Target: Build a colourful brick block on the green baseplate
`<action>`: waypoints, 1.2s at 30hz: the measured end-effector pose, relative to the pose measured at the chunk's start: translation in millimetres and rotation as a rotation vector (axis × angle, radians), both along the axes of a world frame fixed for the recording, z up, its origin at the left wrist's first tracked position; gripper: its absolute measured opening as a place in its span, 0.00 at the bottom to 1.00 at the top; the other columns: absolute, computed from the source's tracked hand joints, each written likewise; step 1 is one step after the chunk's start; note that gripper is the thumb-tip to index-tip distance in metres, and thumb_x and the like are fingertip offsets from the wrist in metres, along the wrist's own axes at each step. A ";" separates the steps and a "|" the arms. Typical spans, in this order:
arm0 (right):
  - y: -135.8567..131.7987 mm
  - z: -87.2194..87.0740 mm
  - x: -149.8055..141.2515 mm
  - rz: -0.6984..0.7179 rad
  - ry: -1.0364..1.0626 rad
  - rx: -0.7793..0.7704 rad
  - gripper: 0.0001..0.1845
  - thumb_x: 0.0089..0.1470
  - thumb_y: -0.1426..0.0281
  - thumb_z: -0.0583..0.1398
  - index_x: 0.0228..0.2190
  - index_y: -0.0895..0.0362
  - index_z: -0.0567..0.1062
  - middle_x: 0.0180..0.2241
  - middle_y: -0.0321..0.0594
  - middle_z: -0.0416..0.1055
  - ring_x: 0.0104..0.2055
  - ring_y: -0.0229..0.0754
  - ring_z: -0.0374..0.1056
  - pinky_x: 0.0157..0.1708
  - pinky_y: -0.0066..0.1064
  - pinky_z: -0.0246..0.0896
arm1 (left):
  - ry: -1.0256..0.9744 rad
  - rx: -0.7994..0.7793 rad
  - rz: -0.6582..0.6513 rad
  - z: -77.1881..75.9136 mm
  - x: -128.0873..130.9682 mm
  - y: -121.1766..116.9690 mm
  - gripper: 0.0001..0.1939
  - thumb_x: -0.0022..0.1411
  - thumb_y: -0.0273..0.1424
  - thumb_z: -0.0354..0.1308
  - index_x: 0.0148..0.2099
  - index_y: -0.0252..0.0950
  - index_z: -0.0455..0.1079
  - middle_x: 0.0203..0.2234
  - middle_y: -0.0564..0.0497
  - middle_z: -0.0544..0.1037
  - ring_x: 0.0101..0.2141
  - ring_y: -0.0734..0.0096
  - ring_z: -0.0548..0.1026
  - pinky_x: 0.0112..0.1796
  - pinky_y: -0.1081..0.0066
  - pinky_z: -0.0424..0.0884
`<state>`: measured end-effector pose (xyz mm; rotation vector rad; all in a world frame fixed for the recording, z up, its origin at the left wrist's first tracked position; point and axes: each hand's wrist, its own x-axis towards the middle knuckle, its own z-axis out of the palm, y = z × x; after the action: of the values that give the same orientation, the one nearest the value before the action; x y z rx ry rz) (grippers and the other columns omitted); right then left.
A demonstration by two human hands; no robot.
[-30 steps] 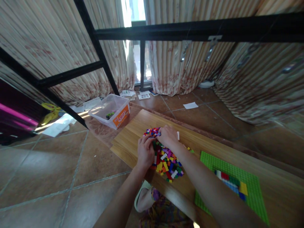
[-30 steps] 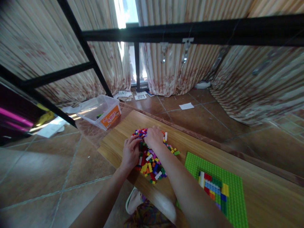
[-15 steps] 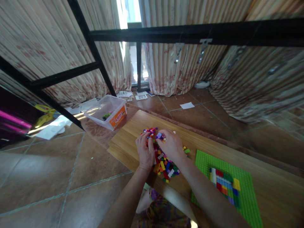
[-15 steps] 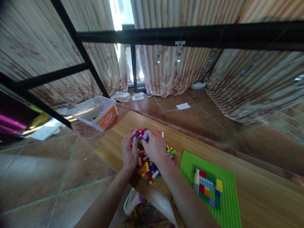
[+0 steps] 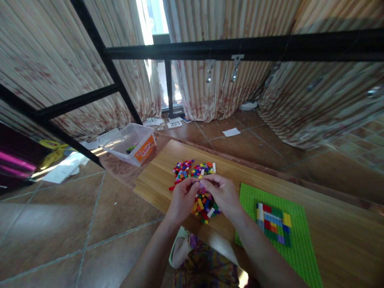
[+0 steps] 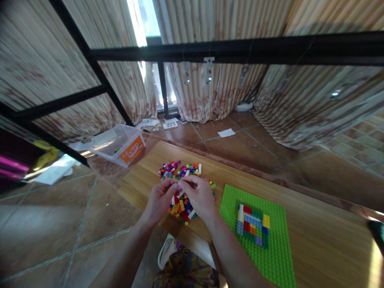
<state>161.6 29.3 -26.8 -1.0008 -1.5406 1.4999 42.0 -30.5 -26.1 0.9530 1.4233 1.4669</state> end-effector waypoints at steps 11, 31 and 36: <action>-18.4 -1.6 5.8 -0.037 0.363 -0.534 0.18 0.39 0.57 0.69 0.29 0.56 0.78 0.22 0.33 0.72 0.22 0.33 0.64 0.21 0.24 0.60 | -0.171 -0.076 0.026 7.6 12.1 -12.8 0.11 0.56 0.38 0.61 0.32 0.34 0.73 0.23 0.53 0.75 0.25 0.75 0.70 0.30 0.74 0.69; -21.4 -16.8 13.4 -0.030 0.107 -0.367 0.18 0.46 0.52 0.65 0.26 0.56 0.74 0.14 0.28 0.60 0.15 0.32 0.52 0.15 0.25 0.46 | -0.095 -0.109 0.042 -16.3 19.0 -20.3 0.11 0.59 0.37 0.57 0.30 0.35 0.67 0.21 0.57 0.69 0.22 0.78 0.65 0.27 0.76 0.62; 15.8 -14.1 14.2 -0.132 -0.556 0.293 0.11 0.55 0.64 0.59 0.30 0.56 0.78 0.29 0.40 0.76 0.32 0.43 0.70 0.32 0.31 0.59 | 0.419 -0.098 0.128 -19.0 -0.1 -4.1 0.07 0.62 0.33 0.55 0.33 0.37 0.72 0.24 0.55 0.74 0.25 0.73 0.69 0.29 0.74 0.63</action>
<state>175.8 45.1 -40.9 -1.3794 -1.9592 0.9040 41.9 -34.6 -45.1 1.1716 1.8702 1.3210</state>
